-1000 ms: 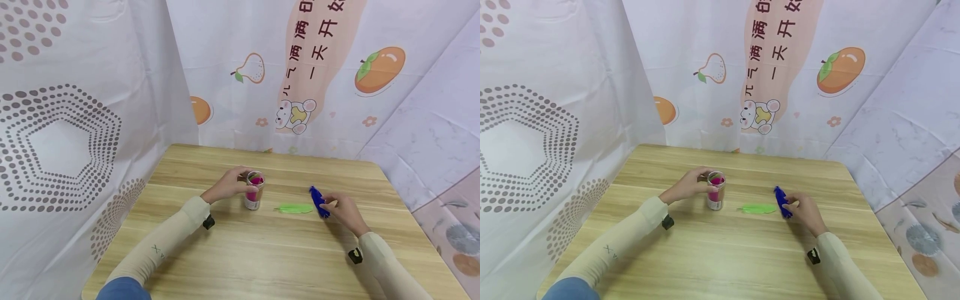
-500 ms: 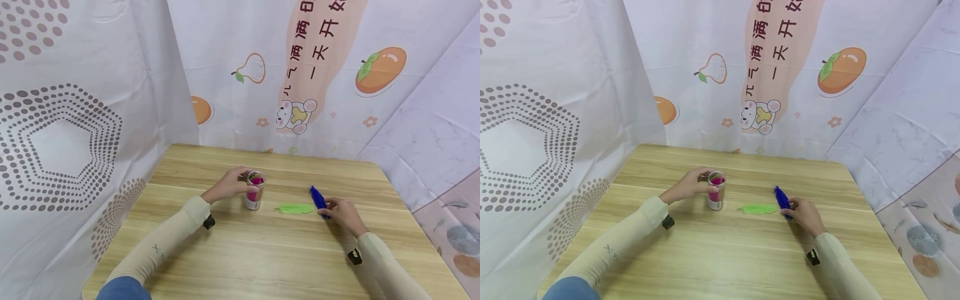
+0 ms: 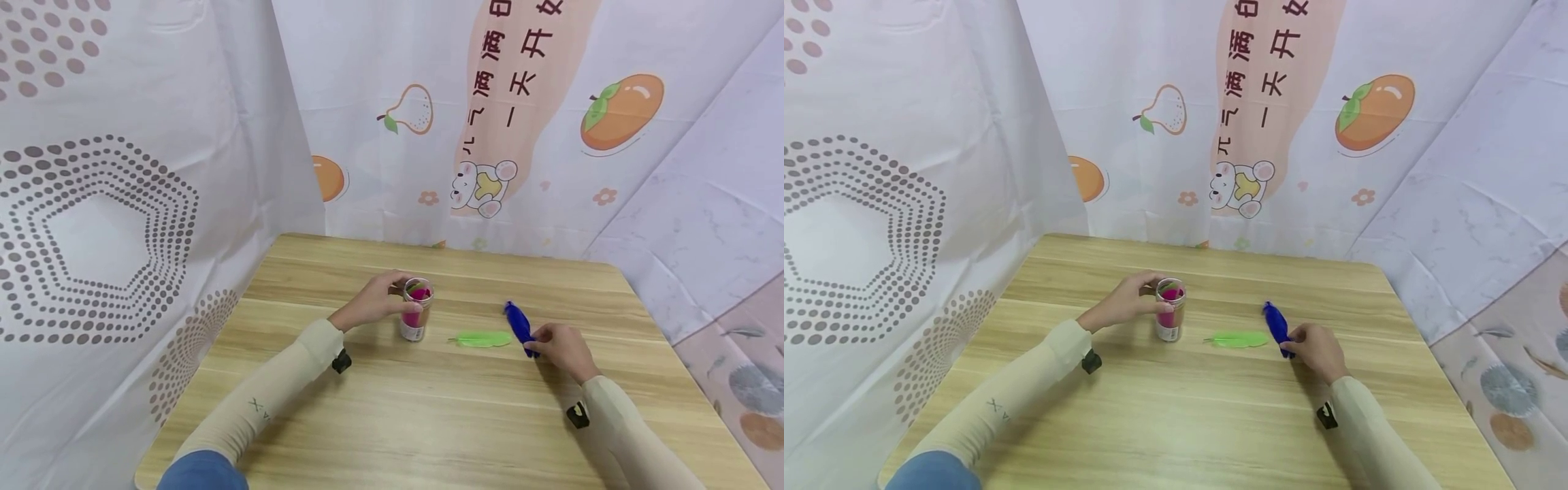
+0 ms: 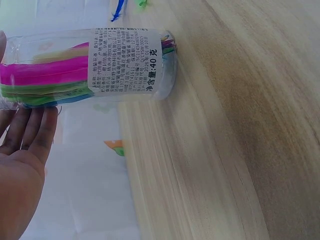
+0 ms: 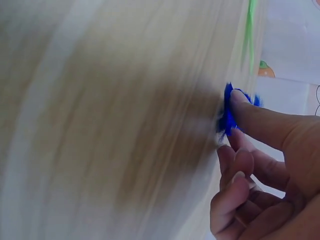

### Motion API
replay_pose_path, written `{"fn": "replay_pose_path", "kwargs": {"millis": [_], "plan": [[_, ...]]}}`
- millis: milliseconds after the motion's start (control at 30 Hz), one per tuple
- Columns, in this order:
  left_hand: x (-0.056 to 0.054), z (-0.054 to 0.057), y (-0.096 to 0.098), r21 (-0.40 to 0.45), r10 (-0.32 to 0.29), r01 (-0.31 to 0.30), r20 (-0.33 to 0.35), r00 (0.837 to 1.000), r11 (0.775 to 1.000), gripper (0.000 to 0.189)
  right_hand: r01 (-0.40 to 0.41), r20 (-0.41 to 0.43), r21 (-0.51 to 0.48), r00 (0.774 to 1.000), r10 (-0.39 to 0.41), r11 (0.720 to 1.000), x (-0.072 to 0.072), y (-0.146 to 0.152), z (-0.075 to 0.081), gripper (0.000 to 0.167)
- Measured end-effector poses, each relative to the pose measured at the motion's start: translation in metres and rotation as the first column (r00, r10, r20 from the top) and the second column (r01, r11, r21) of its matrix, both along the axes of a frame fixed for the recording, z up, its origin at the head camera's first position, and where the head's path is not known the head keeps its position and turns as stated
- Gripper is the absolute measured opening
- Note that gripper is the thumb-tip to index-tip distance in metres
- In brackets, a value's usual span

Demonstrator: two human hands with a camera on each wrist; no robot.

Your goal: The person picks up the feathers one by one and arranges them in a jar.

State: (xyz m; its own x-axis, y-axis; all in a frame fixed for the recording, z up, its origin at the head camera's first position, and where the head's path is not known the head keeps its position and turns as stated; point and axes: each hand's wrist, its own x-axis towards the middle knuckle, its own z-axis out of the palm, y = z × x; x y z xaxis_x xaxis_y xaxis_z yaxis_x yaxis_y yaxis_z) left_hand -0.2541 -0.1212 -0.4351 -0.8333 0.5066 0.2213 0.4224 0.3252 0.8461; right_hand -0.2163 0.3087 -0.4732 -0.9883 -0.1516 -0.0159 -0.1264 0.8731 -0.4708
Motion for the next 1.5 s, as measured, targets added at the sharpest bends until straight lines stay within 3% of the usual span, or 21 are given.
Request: {"fn": "replay_pose_path", "kwargs": {"millis": [133,467,667,900,1133,1500], "plan": [[0.0,0.001,0.0,0.005,0.005,-0.005,0.0,1.0,1.0,0.059,-0.016,0.006,-0.009,1.0,0.016,1.0,-0.001,-0.002,-0.001,0.019],[-0.001,0.002,0.0,0.002,0.002,-0.002,-0.003,1.0,1.0,0.059,0.014,0.054,-0.05,0.998,-0.012,0.999,-0.004,0.002,0.002,0.016],[-0.001,0.001,-0.001,0.001,0.006,-0.006,-0.005,1.0,1.0,0.058,0.008,-0.047,-0.108,0.999,-0.013,0.994,-0.006,0.004,0.004,0.009],[0.0,0.0,0.001,-0.002,-0.001,0.001,0.0,1.0,1.0,0.058,0.01,-0.126,-0.125,0.992,-0.026,0.992,-0.006,0.006,0.003,0.014],[0.002,-0.003,0.002,0.003,0.007,-0.007,0.015,1.0,1.0,0.058,0.006,-0.151,-0.124,0.988,-0.024,0.992,-0.006,0.007,0.007,0.012],[-0.001,-0.002,0.001,0.008,0.005,-0.005,0.007,1.0,1.0,0.058,0.004,-0.164,-0.155,0.986,-0.029,0.988,-0.007,0.003,0.019,0.024]]}}
